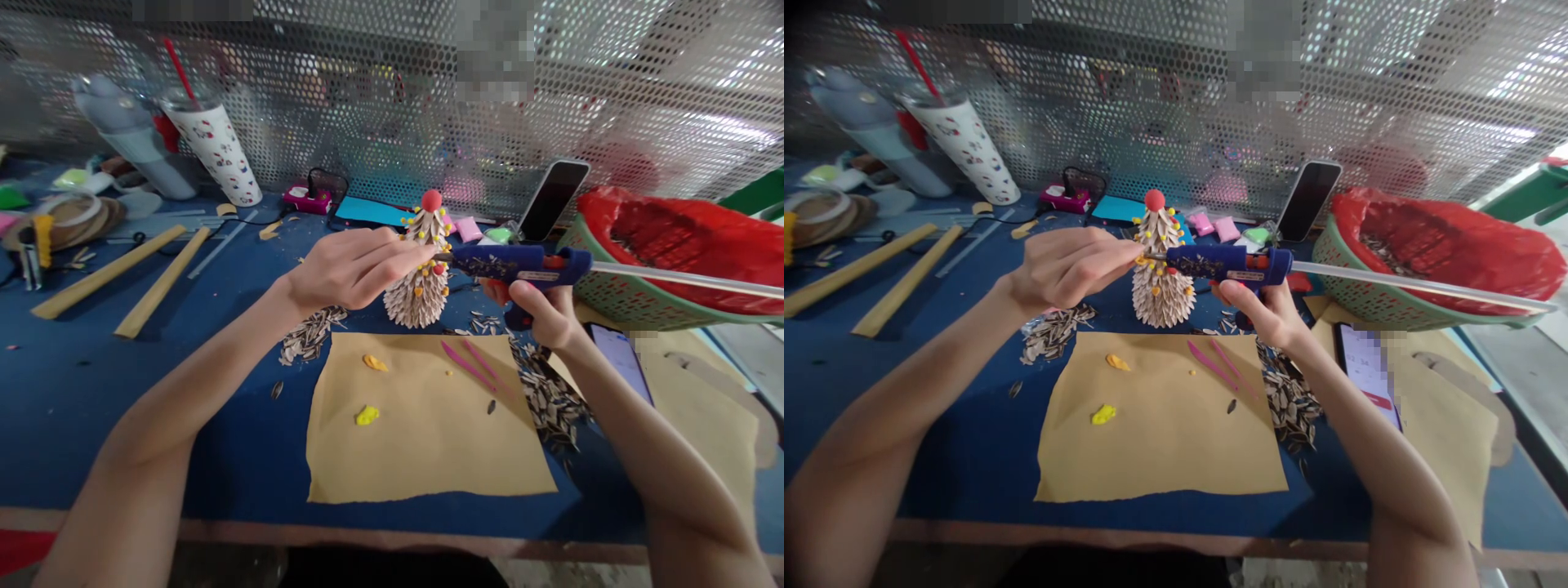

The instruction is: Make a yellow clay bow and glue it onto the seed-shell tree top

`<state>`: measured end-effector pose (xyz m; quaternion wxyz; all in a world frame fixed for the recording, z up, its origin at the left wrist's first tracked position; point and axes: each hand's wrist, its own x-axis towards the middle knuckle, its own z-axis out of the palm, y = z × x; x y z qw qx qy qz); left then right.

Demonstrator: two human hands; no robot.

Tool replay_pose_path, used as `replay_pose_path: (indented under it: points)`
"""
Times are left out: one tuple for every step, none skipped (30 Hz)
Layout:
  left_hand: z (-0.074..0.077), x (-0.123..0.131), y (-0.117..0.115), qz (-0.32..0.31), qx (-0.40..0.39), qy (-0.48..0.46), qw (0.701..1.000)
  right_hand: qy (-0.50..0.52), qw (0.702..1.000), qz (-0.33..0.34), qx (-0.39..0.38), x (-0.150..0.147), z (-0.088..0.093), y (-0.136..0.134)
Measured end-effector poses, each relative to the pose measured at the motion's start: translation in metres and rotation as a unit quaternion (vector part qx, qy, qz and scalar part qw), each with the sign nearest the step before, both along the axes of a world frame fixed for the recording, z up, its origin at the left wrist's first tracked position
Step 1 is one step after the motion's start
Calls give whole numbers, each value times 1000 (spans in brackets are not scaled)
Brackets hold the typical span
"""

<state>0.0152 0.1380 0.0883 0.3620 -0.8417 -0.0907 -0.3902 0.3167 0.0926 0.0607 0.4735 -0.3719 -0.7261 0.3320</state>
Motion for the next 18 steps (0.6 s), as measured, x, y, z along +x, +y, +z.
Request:
replay_pose_path:
  points:
    - [-1, -1, 1, 8, -2, 6, 1000, -1, 1000, 2, -3, 0, 0, 0]
    - [-2, -1, 1, 13, -5, 11, 1000, -2, 1000, 1, -5, 0, 0, 0]
    - [-2, -1, 1, 16, -9, 15, 1000, -4, 1000, 1, -7, 0, 1, 0]
    - [-2, -1, 1, 15, -12, 17, 1000, -4, 1000, -1, -9, 0, 1, 0]
    - [-1, -1, 1, 11, -12, 16, 1000, -4, 1000, -2, -10, -1, 2, 0]
    - [0, -1, 0, 2, -9, 13, 1000, -5, 1000, -1, -10, -1, 3, 0]
    - [1, -1, -1, -9, -3, 9, 1000, -7, 1000, 0, -9, -2, 4, -1]
    - [3, 0, -2, -19, 6, 6, 1000, -9, 1000, 2, -7, -2, 5, -1]
    - [5, 1, -3, -29, 19, 3, 999, -12, 1000, 5, -5, -2, 6, -1]
    - [7, 2, -5, -36, 33, 3, 999, -16, 1000, 9, -2, -2, 7, -1]
    - [9, 3, -6, -40, 44, 3, 998, -21, 1000, 12, 1, -1, 8, -1]
    - [11, 3, -7, -44, 53, 4, 998, -25, 1000, 14, 4, 0, 9, -1]
    - [13, 4, -7, -46, 59, 6, 997, -30, 999, 14, 6, 0, 10, -1]
    - [13, 4, -8, -48, 63, 7, 997, -36, 999, 14, 7, 1, 11, 0]
    - [14, 3, -8, -47, 65, 11, 997, -42, 999, 13, 8, 2, 12, 0]
    - [13, 3, -8, -45, 68, 16, 997, -47, 999, 12, 10, 2, 13, 0]
    - [12, 2, -7, -39, 72, 23, 996, -52, 999, 12, 10, 3, 15, 0]
    - [11, 1, -7, -30, 74, 34, 996, -59, 998, 15, 10, 3, 16, 0]
